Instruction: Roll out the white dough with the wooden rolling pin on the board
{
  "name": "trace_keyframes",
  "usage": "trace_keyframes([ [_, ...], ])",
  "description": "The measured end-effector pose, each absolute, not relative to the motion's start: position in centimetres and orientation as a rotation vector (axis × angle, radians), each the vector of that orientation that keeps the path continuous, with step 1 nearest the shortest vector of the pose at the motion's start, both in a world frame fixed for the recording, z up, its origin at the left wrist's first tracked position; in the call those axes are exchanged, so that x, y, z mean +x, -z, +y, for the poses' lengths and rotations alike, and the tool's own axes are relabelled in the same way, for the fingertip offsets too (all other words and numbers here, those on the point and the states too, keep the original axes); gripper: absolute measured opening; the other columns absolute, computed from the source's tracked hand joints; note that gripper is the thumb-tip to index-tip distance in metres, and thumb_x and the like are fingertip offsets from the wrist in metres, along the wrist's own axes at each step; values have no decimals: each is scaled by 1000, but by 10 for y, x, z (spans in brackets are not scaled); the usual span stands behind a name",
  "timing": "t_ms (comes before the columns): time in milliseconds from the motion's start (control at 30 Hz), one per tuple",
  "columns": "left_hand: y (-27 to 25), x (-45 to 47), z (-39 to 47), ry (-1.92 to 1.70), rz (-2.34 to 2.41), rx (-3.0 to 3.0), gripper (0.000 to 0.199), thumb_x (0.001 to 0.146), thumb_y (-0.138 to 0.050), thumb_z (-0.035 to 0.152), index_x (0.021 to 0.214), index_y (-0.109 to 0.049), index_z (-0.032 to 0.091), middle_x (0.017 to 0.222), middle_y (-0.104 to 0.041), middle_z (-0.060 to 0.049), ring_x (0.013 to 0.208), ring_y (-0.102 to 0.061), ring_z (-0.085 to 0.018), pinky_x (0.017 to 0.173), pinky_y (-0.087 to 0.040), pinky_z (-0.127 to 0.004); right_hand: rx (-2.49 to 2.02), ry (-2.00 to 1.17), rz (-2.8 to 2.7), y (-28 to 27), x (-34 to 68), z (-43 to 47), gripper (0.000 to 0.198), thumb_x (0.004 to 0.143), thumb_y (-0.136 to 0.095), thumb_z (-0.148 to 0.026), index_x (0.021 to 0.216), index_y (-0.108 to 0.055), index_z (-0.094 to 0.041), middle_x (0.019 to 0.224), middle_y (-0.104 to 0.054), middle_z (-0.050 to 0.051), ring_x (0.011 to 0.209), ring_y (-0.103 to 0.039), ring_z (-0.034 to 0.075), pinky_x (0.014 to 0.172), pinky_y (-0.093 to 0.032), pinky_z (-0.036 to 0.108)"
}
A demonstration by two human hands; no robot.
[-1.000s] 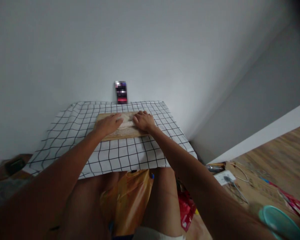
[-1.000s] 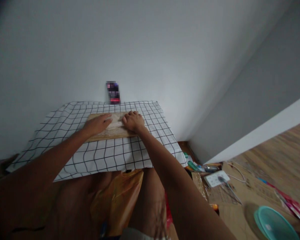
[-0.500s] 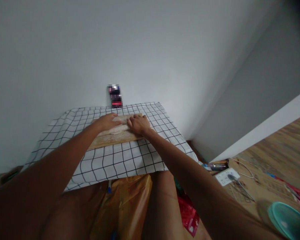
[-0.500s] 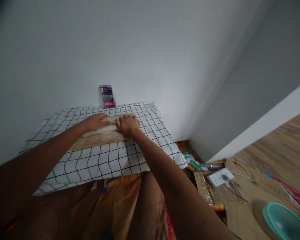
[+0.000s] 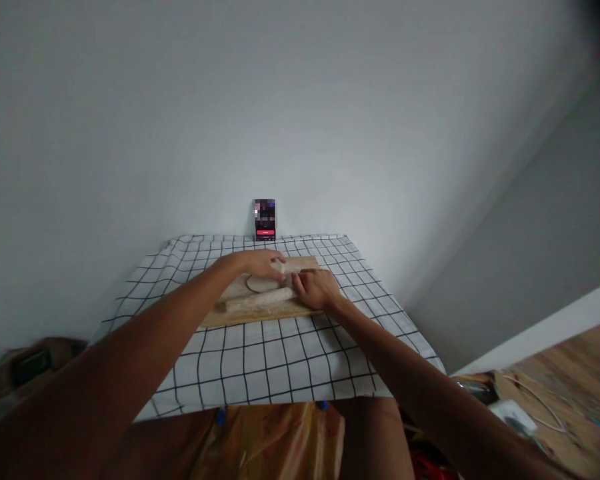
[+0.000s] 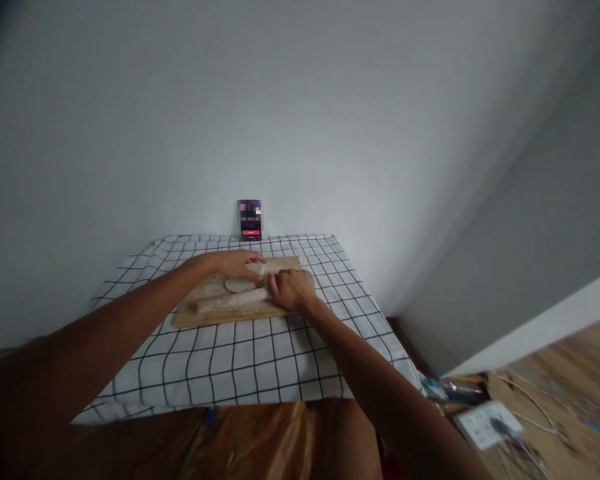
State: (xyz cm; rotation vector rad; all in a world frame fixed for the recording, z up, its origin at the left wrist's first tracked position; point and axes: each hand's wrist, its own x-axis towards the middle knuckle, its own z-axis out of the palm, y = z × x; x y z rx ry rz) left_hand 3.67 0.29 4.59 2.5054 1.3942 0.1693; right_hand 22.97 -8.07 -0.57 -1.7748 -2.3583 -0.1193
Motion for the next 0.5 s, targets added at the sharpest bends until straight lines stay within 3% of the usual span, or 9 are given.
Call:
trace_keyframes([
  [100, -56, 20, 6, -253, 1258, 2456, 44, 94, -49, 52, 123, -67, 25, 137, -71, -6, 117, -67, -21, 98, -53, -30, -1832, 149, -2313, -7, 227, -69, 65, 109, -18, -45, 102, -77, -20, 111, -78, 13, 102, -73, 28, 87, -51, 36],
  [200, -53, 8, -1, -401, 1328, 2447, 48, 102, -32, 50, 118, -68, 24, 131, -73, -5, 117, -67, -22, 100, -52, -32, -1890, 181, -2267, -18, 219, -54, 69, 109, -16, -45, 104, -79, -18, 111, -78, 15, 104, -73, 30, 88, -51, 39],
  [367, -11, 4, -18, -451, 1701, 2443, 47, 102, -33, 51, 130, -61, 26, 139, -68, -11, 130, -61, -29, 111, -46, -46, -1922, 153, -2344, -14, 205, -44, 67, 108, -18, -46, 104, -80, -20, 109, -78, 16, 103, -73, 30, 88, -52, 40],
  [500, 8, 2, -12, -475, 1720, 2460, 46, 102, -32, 50, 134, -59, 29, 146, -64, -9, 136, -57, -28, 115, -42, -46, -1925, 94, -2411, -8, 207, -36, 67, 108, -17, -50, 108, -79, -23, 111, -78, 14, 104, -73, 31, 86, -53, 42],
])
